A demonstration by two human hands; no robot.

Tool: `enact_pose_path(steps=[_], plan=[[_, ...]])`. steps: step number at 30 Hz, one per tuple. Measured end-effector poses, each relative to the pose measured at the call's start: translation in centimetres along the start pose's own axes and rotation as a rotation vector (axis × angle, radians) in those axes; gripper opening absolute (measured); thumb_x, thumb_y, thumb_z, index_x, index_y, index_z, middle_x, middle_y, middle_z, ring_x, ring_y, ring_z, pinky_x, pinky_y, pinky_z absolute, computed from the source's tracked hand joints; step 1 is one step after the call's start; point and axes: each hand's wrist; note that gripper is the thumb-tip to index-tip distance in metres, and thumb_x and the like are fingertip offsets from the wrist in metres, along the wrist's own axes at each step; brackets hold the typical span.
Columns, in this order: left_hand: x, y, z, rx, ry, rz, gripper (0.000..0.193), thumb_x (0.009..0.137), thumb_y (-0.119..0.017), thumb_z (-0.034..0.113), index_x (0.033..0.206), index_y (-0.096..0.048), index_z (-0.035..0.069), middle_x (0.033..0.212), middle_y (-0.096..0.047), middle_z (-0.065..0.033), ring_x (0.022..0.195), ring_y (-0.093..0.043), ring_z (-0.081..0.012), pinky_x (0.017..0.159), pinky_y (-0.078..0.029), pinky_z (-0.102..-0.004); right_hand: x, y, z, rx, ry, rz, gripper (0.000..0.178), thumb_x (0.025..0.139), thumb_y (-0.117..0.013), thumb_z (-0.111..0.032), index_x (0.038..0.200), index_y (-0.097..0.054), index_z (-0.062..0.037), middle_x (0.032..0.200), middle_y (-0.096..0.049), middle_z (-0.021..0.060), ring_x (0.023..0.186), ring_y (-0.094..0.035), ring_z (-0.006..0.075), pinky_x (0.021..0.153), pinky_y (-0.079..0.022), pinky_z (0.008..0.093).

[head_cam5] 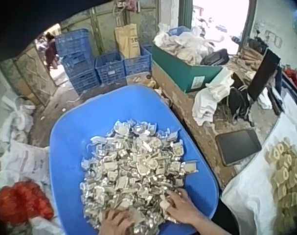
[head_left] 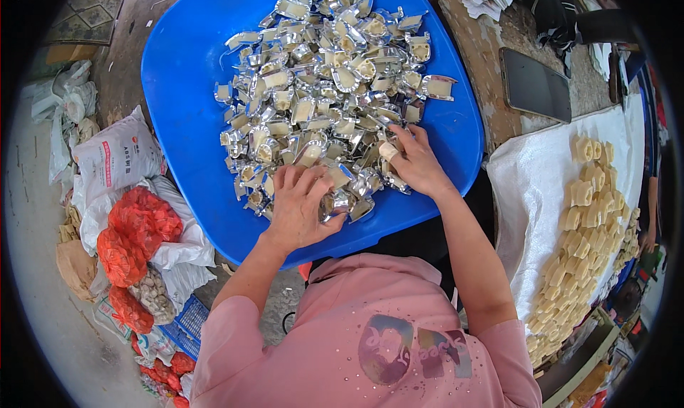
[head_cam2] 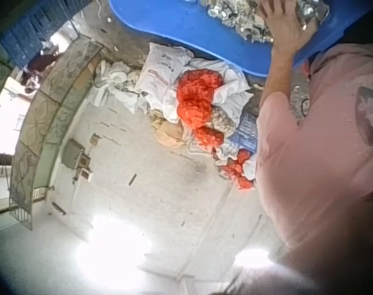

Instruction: Manually fitting and assembling small white components into cream-colored molded shoe lasts or components.

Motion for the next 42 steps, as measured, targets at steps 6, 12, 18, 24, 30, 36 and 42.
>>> enact_pose_path(steps=[6, 12, 18, 24, 30, 36, 42], plan=[[-0.4, 1.0, 0.0, 0.075, 0.016, -0.019, 0.054, 0.064, -0.063, 0.026, 0.116, -0.057, 0.013, 0.114, -0.049, -0.0155, 0.099, -0.046, -0.0348, 0.089, -0.035, -0.0471, -0.1, -0.2, -0.4, 0.105, -0.004, -0.046, 0.053, 0.087, -0.053, -0.033, 0.136, -0.046, -0.0156, 0.133, -0.034, 0.02, 0.123, -0.04, 0.0374, 0.107, -0.032, 0.0389], [-2.0, 0.5, -2.1, 0.08, 0.127, 0.123, 0.053, 0.067, -0.061, 0.023, 0.118, -0.054, 0.01, 0.104, -0.052, -0.0147, 0.096, -0.047, -0.0338, 0.085, -0.036, -0.0457, -1.3, -0.7, -2.9, 0.282, -0.026, -0.069, 0.046, 0.086, -0.05, -0.024, 0.131, -0.051, -0.0139, 0.129, -0.031, 0.0167, 0.119, -0.044, 0.0309, 0.1, -0.04, 0.033], [-1.3, 1.1, -3.8, 0.117, 0.304, 0.23, 0.045, 0.077, -0.054, 0.003, 0.122, -0.051, 0.008, 0.103, -0.056, -0.016, 0.093, -0.052, -0.0331, 0.082, -0.038, -0.0444, -2.1, -1.9, -3.1, 0.428, 0.016, -0.144, 0.046, 0.091, -0.05, -0.031, 0.132, -0.05, -0.01, 0.132, -0.032, 0.0169, 0.125, -0.037, 0.0296, 0.104, -0.034, 0.0349], [-0.6, 1.4, -6.6, -0.147, 0.575, 0.407, 0.039, 0.086, -0.053, 0.002, 0.125, -0.047, 0.002, 0.112, -0.054, -0.0198, 0.105, -0.05, -0.0376, 0.09, -0.04, -0.044, -2.2, -3.7, -5.5, 0.875, -0.044, -0.229, 0.048, 0.097, -0.043, -0.038, 0.138, -0.043, -0.0128, 0.141, -0.029, 0.0149, 0.129, -0.034, 0.0269, 0.105, -0.031, 0.0351], [0.5, 3.5, -4.1, -0.02, 0.415, 0.45, 0.043, 0.081, -0.06, 0.007, 0.123, -0.05, 0.004, 0.116, -0.053, -0.0191, 0.109, -0.048, -0.036, 0.094, -0.04, -0.0426, -3.0, -2.2, -8.5, 1.277, -0.089, -0.381, 0.053, 0.098, -0.04, -0.043, 0.146, -0.029, -0.0213, 0.142, -0.033, 0.008, 0.127, -0.034, 0.0212, 0.101, -0.033, 0.0435], [0.7, 3.0, -0.6, 0.004, 0.211, 0.114, 0.053, 0.075, -0.066, 0.01, 0.126, -0.054, 0.012, 0.134, -0.041, -0.0145, 0.12, -0.04, -0.0363, 0.101, -0.034, -0.0443, -2.9, -1.1, -9.1, 1.348, 0.103, -0.333, 0.057, 0.099, -0.041, -0.042, 0.148, -0.02, -0.022, 0.146, -0.026, 0.0076, 0.126, -0.037, 0.0269, 0.098, -0.039, 0.0453], [-0.5, 1.9, -4.5, 0.159, 0.246, 0.156, 0.048, 0.077, -0.064, 0.004, 0.122, -0.059, 0.019, 0.131, -0.043, -0.0142, 0.118, -0.044, -0.0355, 0.098, -0.037, -0.0438, -2.0, 0.3, -7.0, 1.253, 0.087, -0.081, 0.049, 0.099, -0.046, -0.027, 0.144, -0.031, -0.0155, 0.142, -0.031, 0.0088, 0.121, -0.046, 0.0257, 0.093, -0.045, 0.0382]])
Point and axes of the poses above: each hand's wrist, its own x-axis towards the middle knuckle, its own y-axis out of the back of the hand, z = x × y
